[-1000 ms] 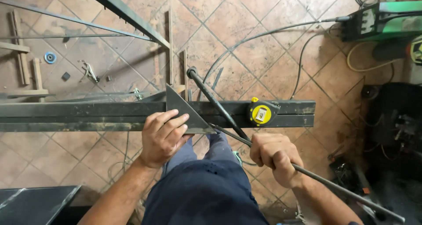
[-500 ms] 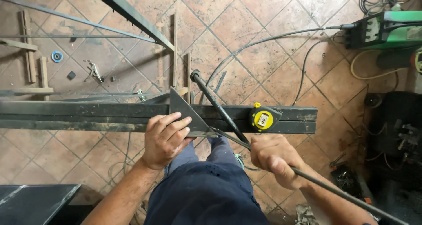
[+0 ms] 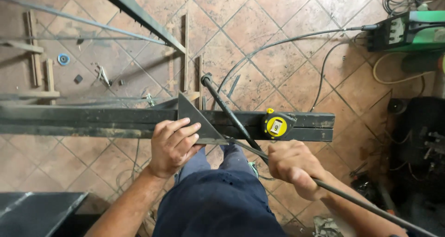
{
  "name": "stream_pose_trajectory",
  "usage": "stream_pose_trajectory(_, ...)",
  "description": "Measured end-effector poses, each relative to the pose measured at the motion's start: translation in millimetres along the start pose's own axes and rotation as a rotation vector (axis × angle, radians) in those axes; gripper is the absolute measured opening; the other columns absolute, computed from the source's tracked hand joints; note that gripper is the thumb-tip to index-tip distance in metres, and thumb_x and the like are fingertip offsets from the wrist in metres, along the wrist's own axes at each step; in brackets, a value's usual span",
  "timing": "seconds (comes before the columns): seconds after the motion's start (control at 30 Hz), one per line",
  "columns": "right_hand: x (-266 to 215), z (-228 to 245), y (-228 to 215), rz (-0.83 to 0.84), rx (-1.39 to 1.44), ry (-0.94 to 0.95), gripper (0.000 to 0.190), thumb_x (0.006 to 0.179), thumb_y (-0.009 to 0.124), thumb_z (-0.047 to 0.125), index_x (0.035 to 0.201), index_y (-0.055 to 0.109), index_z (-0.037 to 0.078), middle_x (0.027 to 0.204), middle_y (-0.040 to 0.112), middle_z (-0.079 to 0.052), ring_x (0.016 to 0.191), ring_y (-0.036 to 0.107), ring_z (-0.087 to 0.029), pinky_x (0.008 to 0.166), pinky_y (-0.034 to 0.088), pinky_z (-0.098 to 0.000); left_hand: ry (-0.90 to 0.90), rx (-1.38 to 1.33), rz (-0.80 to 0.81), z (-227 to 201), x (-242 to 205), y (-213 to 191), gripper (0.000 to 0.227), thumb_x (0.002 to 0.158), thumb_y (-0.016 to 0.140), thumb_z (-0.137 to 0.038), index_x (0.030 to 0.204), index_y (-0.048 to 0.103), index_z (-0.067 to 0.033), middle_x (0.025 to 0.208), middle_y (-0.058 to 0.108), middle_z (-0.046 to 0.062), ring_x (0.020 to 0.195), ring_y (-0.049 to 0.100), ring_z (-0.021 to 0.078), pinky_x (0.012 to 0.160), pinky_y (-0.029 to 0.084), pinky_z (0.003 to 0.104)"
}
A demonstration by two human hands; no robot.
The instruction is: Measuring, marking, and cutting metal beams using a tape measure, square, and angle grinder
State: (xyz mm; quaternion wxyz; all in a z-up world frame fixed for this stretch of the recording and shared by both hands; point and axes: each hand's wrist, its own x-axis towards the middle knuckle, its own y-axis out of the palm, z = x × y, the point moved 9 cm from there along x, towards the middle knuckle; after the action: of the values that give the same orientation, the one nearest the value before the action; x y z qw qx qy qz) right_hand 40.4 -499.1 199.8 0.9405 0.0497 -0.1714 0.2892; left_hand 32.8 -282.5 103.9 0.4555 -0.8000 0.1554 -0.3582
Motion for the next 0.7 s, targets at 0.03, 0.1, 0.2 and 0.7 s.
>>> stream_pose_trajectory(0.03,1,-1,-1,-0.008,-0.005,-0.003,0.054,0.112,0.023,0.036,0.065,0.034,0.012,0.059,0.045,-0.004,0.049,0.035,-0.023,0.055,0.034,-0.0375,0.009,-0.002,0.001,2,1,2,0.022,0.096,0.074,-0.033,0.094,0.067,-0.0130,0.119,0.075,0.002,0.116,0.067,0.0272,0.092,0.046,0.045)
stream_pose_trajectory(0.1,3,-5,2,0.016,-0.015,0.029,0.053,0.112,0.023,0.035,0.066,0.035,0.012,0.061,0.043,-0.002,0.051,0.035,-0.019,0.056,0.035,-0.0337,-0.002,0.007,-0.010,2,-4,3,0.022,0.096,0.075,-0.034,0.095,0.067,-0.0137,0.119,0.075,0.000,0.117,0.067,0.0265,0.091,0.046,0.044)
stream_pose_trajectory(0.2,-1,-11,2,0.024,-0.033,0.043,0.056,0.113,0.022,0.037,0.065,0.037,0.011,0.059,0.043,-0.002,0.051,0.041,-0.020,0.055,0.036,-0.0346,-0.002,0.023,-0.007,2,-5,4,0.025,0.094,0.079,-0.036,0.095,0.066,-0.0146,0.120,0.075,0.000,0.117,0.066,0.0258,0.091,0.046,0.044)
stream_pose_trajectory(0.7,2,-10,0,0.048,0.003,0.058,0.057,0.113,0.022,0.039,0.065,0.033,0.011,0.062,0.044,-0.004,0.053,0.036,-0.021,0.056,0.034,-0.0358,0.000,-0.001,-0.006,-1,1,0,0.022,0.099,0.070,-0.034,0.094,0.066,-0.0124,0.119,0.075,0.002,0.115,0.067,0.0274,0.091,0.045,0.045)
